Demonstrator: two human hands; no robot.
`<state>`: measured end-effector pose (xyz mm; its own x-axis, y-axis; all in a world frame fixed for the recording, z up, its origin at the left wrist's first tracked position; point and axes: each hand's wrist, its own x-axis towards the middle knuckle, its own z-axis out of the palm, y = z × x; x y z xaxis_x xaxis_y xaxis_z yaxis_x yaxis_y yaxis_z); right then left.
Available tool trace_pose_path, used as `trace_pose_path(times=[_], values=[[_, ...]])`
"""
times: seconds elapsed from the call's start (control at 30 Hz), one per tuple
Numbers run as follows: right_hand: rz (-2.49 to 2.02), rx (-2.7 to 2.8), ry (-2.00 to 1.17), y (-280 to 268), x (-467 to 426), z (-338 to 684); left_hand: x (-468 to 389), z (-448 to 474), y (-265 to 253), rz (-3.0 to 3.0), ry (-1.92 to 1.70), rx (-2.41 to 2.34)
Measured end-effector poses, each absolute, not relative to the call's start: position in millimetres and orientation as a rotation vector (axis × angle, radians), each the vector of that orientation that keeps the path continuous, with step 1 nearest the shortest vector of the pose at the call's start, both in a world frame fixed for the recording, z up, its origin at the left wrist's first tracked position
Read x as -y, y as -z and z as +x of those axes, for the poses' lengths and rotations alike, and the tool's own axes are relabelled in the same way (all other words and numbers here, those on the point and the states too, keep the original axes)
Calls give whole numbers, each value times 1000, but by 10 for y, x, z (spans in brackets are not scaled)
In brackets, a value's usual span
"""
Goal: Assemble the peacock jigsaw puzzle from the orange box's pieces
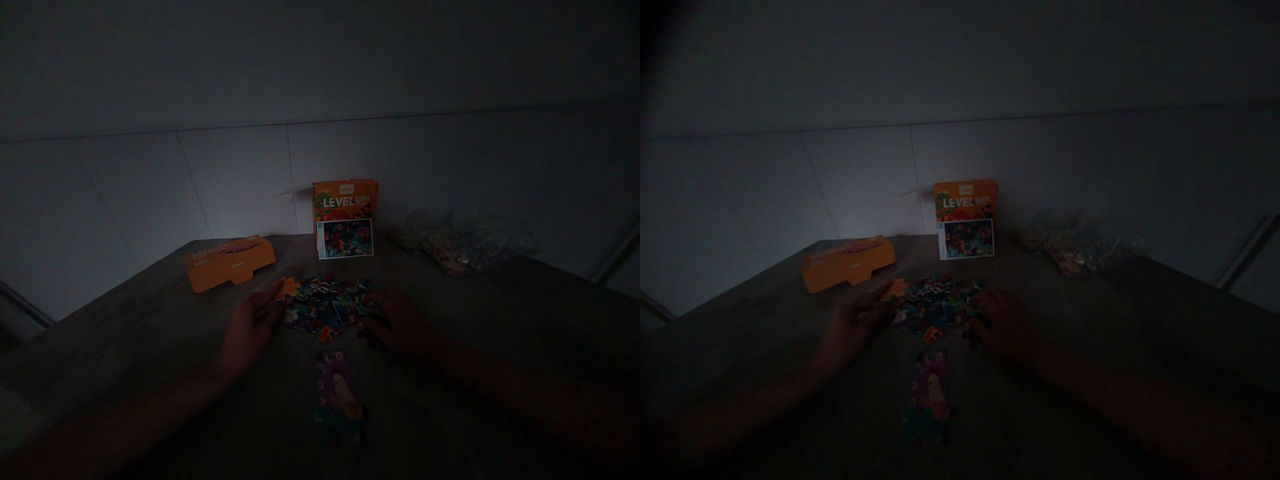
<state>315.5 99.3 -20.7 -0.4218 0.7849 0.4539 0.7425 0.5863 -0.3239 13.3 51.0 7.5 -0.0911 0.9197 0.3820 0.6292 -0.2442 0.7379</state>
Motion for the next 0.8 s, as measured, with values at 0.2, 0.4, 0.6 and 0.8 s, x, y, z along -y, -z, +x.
trace_pose_path(times=[0.2,0.4,0.6,0.8], values=[[-1198,2255,-87,219,-1000,3158,-617,65,-13,1387,-1432,-1582],[-1205,2227,-98,216,-986,3151,-591,122,-41,1334,-1466,-1446],[-1222,2252,-98,194,-992,3150,-616,121,-52,1508,-1292,-1574],[-1208,2248,-108,191,-977,3150,-608,101,-77,1509,-1485,-1656]])
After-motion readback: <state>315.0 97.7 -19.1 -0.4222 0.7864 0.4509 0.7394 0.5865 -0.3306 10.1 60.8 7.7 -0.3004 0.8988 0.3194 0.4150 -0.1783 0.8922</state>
